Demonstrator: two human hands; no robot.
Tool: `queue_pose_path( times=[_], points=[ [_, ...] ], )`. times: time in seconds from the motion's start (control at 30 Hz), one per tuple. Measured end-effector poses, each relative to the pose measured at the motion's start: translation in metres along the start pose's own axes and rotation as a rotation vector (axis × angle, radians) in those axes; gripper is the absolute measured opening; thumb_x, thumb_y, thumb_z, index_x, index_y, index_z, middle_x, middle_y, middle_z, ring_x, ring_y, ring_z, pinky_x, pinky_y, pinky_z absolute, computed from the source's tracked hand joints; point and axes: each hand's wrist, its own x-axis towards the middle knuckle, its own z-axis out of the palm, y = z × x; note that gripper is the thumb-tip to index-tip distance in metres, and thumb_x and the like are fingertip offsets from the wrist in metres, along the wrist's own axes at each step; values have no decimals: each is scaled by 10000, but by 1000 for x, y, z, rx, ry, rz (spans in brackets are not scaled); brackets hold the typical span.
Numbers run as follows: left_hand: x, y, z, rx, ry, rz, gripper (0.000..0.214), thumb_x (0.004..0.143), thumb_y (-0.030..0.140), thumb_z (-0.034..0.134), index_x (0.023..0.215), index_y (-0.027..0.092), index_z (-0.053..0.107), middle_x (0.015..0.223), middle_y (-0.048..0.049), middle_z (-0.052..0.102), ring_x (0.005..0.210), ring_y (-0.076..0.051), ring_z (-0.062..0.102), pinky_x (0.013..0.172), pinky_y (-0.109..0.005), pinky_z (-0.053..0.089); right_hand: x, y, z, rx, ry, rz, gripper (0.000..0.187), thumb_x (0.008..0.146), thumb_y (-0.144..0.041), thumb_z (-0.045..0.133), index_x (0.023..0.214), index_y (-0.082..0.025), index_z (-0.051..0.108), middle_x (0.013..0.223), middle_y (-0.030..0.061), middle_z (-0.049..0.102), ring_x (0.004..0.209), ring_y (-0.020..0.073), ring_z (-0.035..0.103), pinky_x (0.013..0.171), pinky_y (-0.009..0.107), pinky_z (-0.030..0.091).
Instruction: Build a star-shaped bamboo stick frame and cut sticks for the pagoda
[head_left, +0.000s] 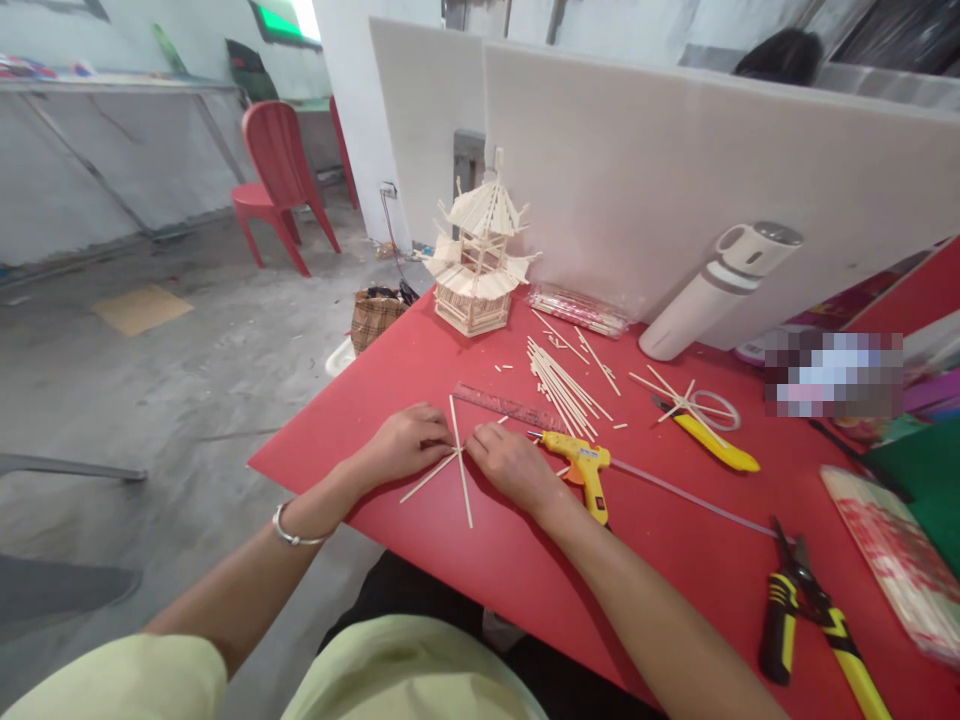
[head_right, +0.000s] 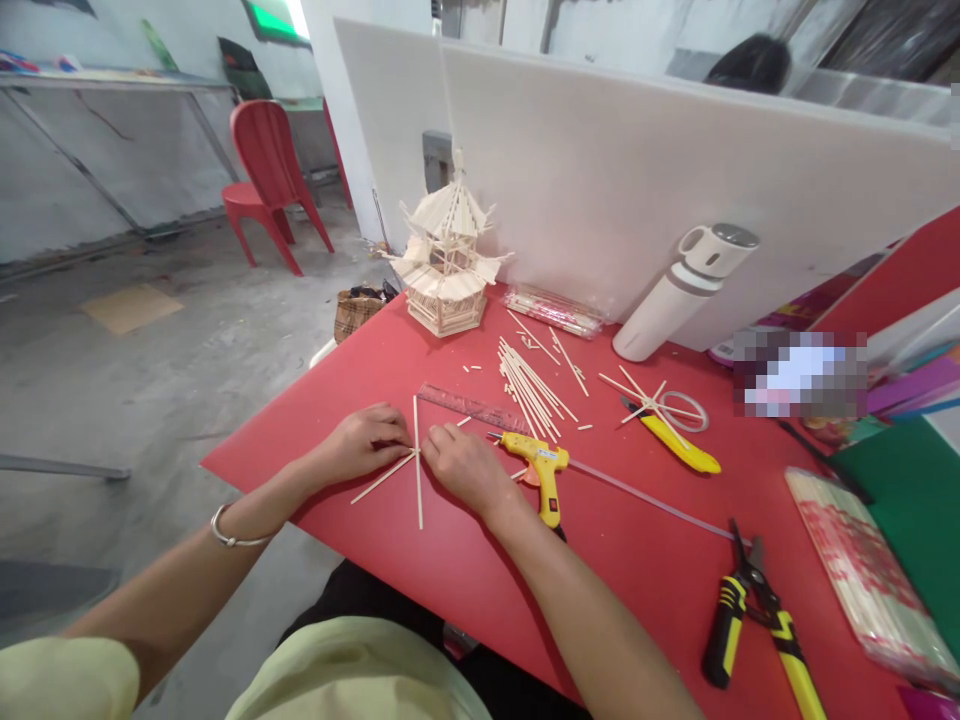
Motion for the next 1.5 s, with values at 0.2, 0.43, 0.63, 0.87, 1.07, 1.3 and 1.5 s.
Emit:
queue_pose_path(
  times=[0.2, 0.43, 0.63, 0.87, 1.07, 1.3, 1.5],
  points=[
    [0, 1, -2, -6, 6, -6, 182, 945, 258, 622, 843, 190, 756, 858, -52, 690, 796, -162, 631, 737, -271, 496, 1, 0, -3, 1, -9, -4, 131, 985, -89, 499, 929, -161, 594, 883, 56, 587, 807, 206, 514, 597, 327, 344],
    [-1, -1, 1, -7, 18, 11, 173, 939, 241, 629, 832, 188, 754, 859, -47, 690, 789, -155, 630, 729, -262, 492, -1, -1, 1, 1, -7, 15, 125, 991, -99, 497, 945, -164, 593, 900, 56, 587, 820, 206, 509, 609, 325, 342],
    [0, 2, -1, -4, 29, 24, 197, 953, 256, 612, 833, 190, 754, 847, -51, 690, 786, -155, 629, 718, -255, 492, 0, -1, -1, 11, -4, 22, 129, 987, -94, 502, 935, -164, 597, 898, 56, 587, 811, 208, 501, 622, 328, 344],
    [1, 4, -2, -8, 23, 11, 182, 946, 239, 613, 841, 194, 754, 852, -48, 692, 799, -155, 633, 720, -252, 494, 0, -2, -2, 28, 11, 28, 136, 987, -90, 501, 920, -167, 592, 884, 56, 586, 814, 212, 500, 630, 327, 346],
    [1, 3, -1, -11, 7, -3, 199, 951, 252, 604, 838, 191, 756, 864, -54, 696, 803, -158, 639, 725, -262, 501, 0, -1, -4, 47, 9, 31, 148, 988, -81, 497, 917, -168, 594, 887, 56, 587, 815, 209, 504, 648, 326, 364],
    [1, 3, -2, -3, -2, -14, 216, 959, 270, 590, 846, 197, 759, 866, -54, 697, 798, -157, 644, 728, -262, 501, 0, -1, -4, 42, -5, 35, 141, 991, -91, 498, 925, -165, 599, 889, 61, 587, 824, 211, 509, 636, 323, 361],
    [1, 2, -1, -15, -3, -21, 196, 949, 268, 605, 845, 199, 755, 869, -49, 695, 803, -155, 640, 724, -253, 494, 1, -1, -3, 49, -16, 32, 114, 982, -101, 528, 932, -161, 611, 904, 58, 597, 832, 208, 517, 639, 319, 369]
  ],
)
